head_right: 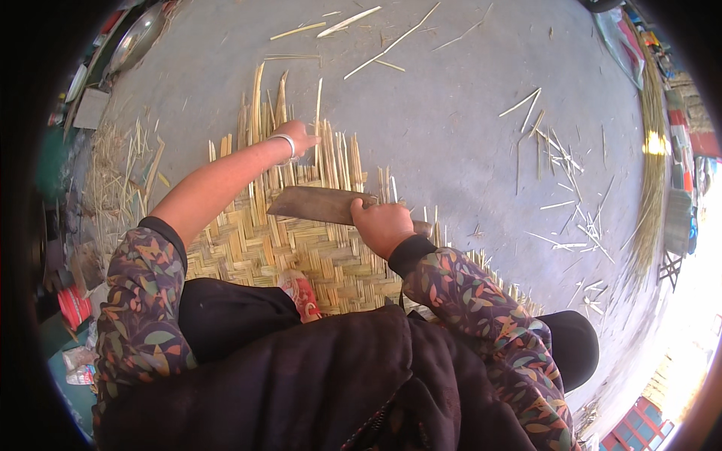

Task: The person sits on the floor and uses a flat wooden block to press and align woven straw strips on a large mat. They repeatedly tap and adjust the mat's surface, occasionally lifting sections to reposition the material.

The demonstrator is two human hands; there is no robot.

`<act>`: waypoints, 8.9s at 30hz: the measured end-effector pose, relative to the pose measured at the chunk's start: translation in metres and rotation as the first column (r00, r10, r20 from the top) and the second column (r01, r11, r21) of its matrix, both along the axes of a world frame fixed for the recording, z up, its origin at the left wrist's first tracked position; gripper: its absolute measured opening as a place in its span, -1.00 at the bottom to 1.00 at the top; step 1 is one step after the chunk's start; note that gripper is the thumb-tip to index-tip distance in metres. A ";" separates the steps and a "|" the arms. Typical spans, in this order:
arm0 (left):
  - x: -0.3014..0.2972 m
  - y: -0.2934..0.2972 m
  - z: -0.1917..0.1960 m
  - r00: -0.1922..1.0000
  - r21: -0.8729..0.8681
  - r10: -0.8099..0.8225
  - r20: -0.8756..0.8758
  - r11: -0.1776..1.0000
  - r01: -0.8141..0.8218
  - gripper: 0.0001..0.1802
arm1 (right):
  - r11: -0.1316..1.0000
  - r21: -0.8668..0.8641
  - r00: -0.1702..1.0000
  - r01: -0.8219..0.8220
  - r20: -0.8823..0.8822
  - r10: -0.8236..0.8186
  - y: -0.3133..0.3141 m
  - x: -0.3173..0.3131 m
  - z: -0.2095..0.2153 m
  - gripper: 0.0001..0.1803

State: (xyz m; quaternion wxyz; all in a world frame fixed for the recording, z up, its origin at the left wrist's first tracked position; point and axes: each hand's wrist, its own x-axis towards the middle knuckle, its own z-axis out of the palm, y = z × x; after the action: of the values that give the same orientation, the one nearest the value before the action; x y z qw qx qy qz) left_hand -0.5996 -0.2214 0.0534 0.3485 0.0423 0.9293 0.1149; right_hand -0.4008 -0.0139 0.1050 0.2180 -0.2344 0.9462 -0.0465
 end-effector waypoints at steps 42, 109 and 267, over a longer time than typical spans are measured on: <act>-0.008 -0.018 -0.012 0.131 -0.480 -0.991 -0.006 0.118 0.870 -0.87 | 0.995 -0.091 0.999 -0.027 0.027 0.029 0.005 -0.004 -0.003 -0.73; -0.054 -0.065 -0.022 0.635 0.566 0.615 0.468 0.343 -0.750 -0.55 | 0.996 0.051 0.996 0.078 -0.053 -0.075 -0.046 -0.090 -0.001 -0.55; -0.023 -0.239 -0.045 0.893 0.412 0.385 -0.232 0.871 -0.269 -0.70 | 0.996 0.048 0.997 -0.076 0.038 0.074 -0.187 -0.124 -0.010 -0.75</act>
State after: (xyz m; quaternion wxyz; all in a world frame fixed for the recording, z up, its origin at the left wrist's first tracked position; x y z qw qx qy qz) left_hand -0.6221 -0.4607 0.0081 0.1609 -0.0354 0.9268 0.3375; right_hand -0.5253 -0.2008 0.0948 0.2426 -0.2633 0.9335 -0.0191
